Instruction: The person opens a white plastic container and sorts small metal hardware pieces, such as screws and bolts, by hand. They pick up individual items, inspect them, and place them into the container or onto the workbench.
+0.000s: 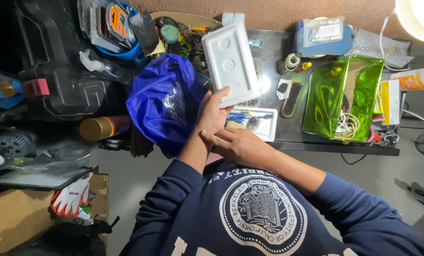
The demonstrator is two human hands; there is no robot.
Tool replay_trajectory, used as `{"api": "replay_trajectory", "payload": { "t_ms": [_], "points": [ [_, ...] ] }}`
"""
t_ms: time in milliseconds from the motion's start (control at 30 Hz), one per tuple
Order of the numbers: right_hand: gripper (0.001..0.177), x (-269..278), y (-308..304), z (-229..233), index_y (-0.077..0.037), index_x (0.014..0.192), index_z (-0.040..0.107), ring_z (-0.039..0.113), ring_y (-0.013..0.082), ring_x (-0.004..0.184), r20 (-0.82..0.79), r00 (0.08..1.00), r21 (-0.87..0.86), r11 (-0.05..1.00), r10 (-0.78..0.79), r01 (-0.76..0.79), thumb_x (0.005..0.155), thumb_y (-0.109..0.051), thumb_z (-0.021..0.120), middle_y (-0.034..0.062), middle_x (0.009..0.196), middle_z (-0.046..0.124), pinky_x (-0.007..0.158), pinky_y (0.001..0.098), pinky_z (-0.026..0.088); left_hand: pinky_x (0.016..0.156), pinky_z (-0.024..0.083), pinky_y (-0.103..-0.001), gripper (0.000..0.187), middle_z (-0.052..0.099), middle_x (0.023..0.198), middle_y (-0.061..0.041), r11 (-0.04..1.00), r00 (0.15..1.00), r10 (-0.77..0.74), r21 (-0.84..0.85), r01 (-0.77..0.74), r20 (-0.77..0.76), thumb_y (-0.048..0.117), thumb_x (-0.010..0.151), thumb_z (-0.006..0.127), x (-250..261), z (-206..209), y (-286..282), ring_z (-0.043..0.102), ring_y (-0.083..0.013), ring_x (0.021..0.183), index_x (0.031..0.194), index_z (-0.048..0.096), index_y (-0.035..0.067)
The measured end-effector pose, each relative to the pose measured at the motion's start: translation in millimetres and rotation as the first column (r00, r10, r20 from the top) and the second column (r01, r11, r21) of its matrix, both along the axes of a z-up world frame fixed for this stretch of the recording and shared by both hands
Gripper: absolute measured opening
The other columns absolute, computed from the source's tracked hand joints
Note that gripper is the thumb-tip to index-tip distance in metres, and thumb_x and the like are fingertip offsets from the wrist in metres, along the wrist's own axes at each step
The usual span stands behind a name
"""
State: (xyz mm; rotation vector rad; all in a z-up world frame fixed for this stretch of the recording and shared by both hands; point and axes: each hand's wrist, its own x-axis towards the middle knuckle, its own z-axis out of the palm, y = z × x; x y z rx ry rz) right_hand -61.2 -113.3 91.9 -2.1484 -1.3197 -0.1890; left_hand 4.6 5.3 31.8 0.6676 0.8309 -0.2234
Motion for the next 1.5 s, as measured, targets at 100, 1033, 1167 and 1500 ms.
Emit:
{"api": "replay_trajectory", "payload": {
  "t_ms": [100,1033,1167,1500],
  "points": [
    [0.035,2.7,2.8,-1.0,-0.006,0.127,0.066,0.063,0.0282,0.079,-0.009,1.000,0.016,1.000,0.027,-0.027,0.096,-0.022,0.064,0.0082,0.092,0.059,0.058,0.0383,0.055,0.077,0.057,-0.035,0.044,0.061,0.107,-0.008,0.996,0.999,0.043,-0.082,-0.041,0.014,0.011,0.077,0.085,9.4,-3.6,5.0,0.063,-0.0235,0.094,0.110,0.057,0.015],
    [0.015,-1.8,-76.6,-29.0,-0.012,0.099,0.078,0.073,0.0363,0.083,-0.684,0.670,-0.167,0.956,-0.289,0.241,0.085,-0.011,0.072,0.0123,0.090,0.074,0.071,0.0451,0.059,0.078,0.066,-0.043,0.051,0.070,0.107,-0.008,0.976,0.982,-0.131,0.193,0.103,0.138,0.005,0.078,0.083,-2.7,-76.3,-6.6,0.073,-0.0213,0.093,0.125,0.065,0.014],
    [0.019,1.5,-124.2,-83.5,-0.015,0.107,0.079,0.073,0.0304,0.083,-0.585,0.571,-0.194,0.783,-0.576,0.591,0.088,-0.014,0.074,0.0098,0.091,0.076,0.070,0.0391,0.059,0.081,0.065,-0.041,0.056,0.071,0.109,-0.006,0.956,0.971,-0.204,0.238,0.171,0.121,0.002,0.076,0.083,-9.6,-85.0,6.2,0.072,-0.0196,0.096,0.127,0.065,0.014],
    [0.020,8.9,-193.2,-175.7,-0.020,0.108,0.080,0.072,0.0245,0.084,-0.332,0.375,-0.174,0.447,-0.866,0.878,0.089,-0.014,0.076,0.0024,0.088,0.071,0.077,0.0353,0.059,0.089,0.061,-0.043,0.061,0.071,0.116,-0.010,0.950,0.965,-0.240,0.229,0.212,0.102,-0.004,0.076,0.080,-22.8,-106.0,3.9,0.071,-0.0235,0.103,0.133,0.062,0.009]
  ]
}}
